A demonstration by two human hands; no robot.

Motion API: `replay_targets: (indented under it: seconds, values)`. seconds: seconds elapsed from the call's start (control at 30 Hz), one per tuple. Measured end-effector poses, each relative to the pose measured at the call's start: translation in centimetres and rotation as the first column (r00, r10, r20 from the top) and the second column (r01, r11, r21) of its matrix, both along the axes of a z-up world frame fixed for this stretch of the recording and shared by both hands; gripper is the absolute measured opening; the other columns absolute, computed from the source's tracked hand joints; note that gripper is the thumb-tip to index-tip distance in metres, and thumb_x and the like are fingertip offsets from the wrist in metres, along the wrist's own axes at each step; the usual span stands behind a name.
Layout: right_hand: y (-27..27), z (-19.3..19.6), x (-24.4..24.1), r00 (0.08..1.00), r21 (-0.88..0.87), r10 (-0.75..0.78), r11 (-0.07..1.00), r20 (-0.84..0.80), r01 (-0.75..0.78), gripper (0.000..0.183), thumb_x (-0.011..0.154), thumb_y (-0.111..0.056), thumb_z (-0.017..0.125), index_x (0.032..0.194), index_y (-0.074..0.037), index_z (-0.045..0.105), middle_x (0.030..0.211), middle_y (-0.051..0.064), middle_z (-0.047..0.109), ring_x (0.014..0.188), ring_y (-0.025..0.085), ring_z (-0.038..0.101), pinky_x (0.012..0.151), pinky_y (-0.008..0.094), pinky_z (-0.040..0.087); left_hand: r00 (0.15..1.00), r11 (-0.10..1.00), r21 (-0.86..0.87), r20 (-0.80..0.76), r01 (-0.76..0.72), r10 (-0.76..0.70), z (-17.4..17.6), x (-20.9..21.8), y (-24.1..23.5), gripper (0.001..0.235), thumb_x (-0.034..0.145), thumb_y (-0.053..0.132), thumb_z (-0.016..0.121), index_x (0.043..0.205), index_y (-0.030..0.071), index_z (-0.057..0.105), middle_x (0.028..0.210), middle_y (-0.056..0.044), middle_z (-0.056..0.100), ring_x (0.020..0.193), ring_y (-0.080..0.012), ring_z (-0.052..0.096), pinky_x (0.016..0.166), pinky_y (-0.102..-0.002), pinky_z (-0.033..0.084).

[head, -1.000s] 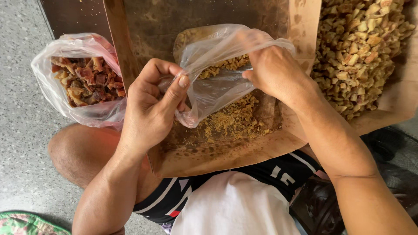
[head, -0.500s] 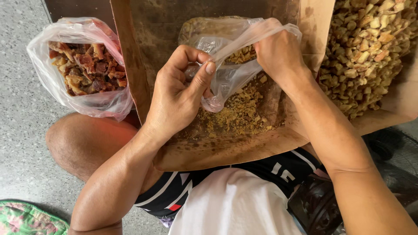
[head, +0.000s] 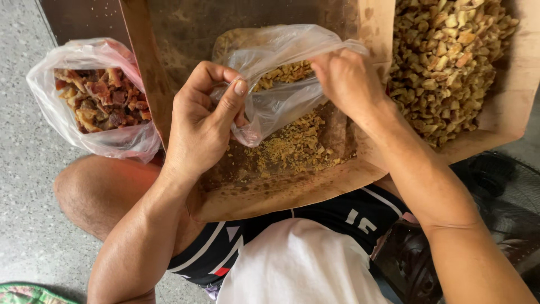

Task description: The person sits on the floor and sorts through a pile of dried food pieces on a cardboard sheet, picking out larger pieces by hand. They then scoop the sorted pieces into a plastic bag and continue to gather the remaining crumbs from the cardboard.

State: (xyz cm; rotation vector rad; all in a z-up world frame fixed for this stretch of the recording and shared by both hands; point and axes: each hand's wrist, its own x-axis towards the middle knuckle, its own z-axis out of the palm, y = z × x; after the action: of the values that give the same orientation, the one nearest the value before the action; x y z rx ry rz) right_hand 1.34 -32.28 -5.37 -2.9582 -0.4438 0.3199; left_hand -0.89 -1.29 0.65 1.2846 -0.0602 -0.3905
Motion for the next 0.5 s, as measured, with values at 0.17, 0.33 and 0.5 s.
replay_targets:
  seconds: [0.17, 0.33, 0.5]
  values:
    - [2.3, -1.6, -0.1, 0.994, 0.023, 0.106, 0.994, -0.038, -0.105, 0.02, 0.101, -0.014, 0.065, 0.11, 0.002, 0.073, 0.068, 0.013, 0.067, 0.036, 0.012, 0.051, 0.028, 0.02, 0.042, 1.0, 0.999, 0.042, -0.019, 0.023, -0.022, -0.1, -0.3, -0.3, 0.017, 0.11, 0.019, 0.062, 0.113, 0.003, 0.058, 0.083, 0.0, 0.063, 0.069, -0.0035, 0.058, 0.06, -0.019, 0.053]
    - [3.6, -0.1, 0.4, 0.996, -0.028, 0.014, 0.999, -0.089, -0.016, 0.015, 0.103, -0.017, 0.067, 0.109, -0.004, 0.072, 0.077, 0.012, 0.07, 0.049, 0.016, 0.056, 0.039, 0.024, 0.047, 1.0, 1.0, 0.028, 0.01, 0.003, -0.004, -0.4, -0.2, -0.4, 0.017, 0.11, 0.019, 0.062, 0.113, 0.002, 0.058, 0.088, -0.001, 0.063, 0.072, -0.0035, 0.058, 0.062, -0.02, 0.055]
    - [3.1, 3.7, -1.1, 0.99, 0.302, 0.089, 0.946, 0.11, -0.119, 0.017, 0.101, -0.02, 0.075, 0.104, -0.004, 0.071, 0.093, 0.011, 0.074, 0.072, 0.016, 0.069, 0.06, 0.023, 0.057, 0.998, 0.996, -0.092, -0.062, -0.018, 0.012, -0.1, -0.1, 0.2, 0.015, 0.111, 0.016, 0.063, 0.113, 0.002, 0.058, 0.091, -0.001, 0.062, 0.073, -0.0038, 0.057, 0.064, -0.018, 0.05]
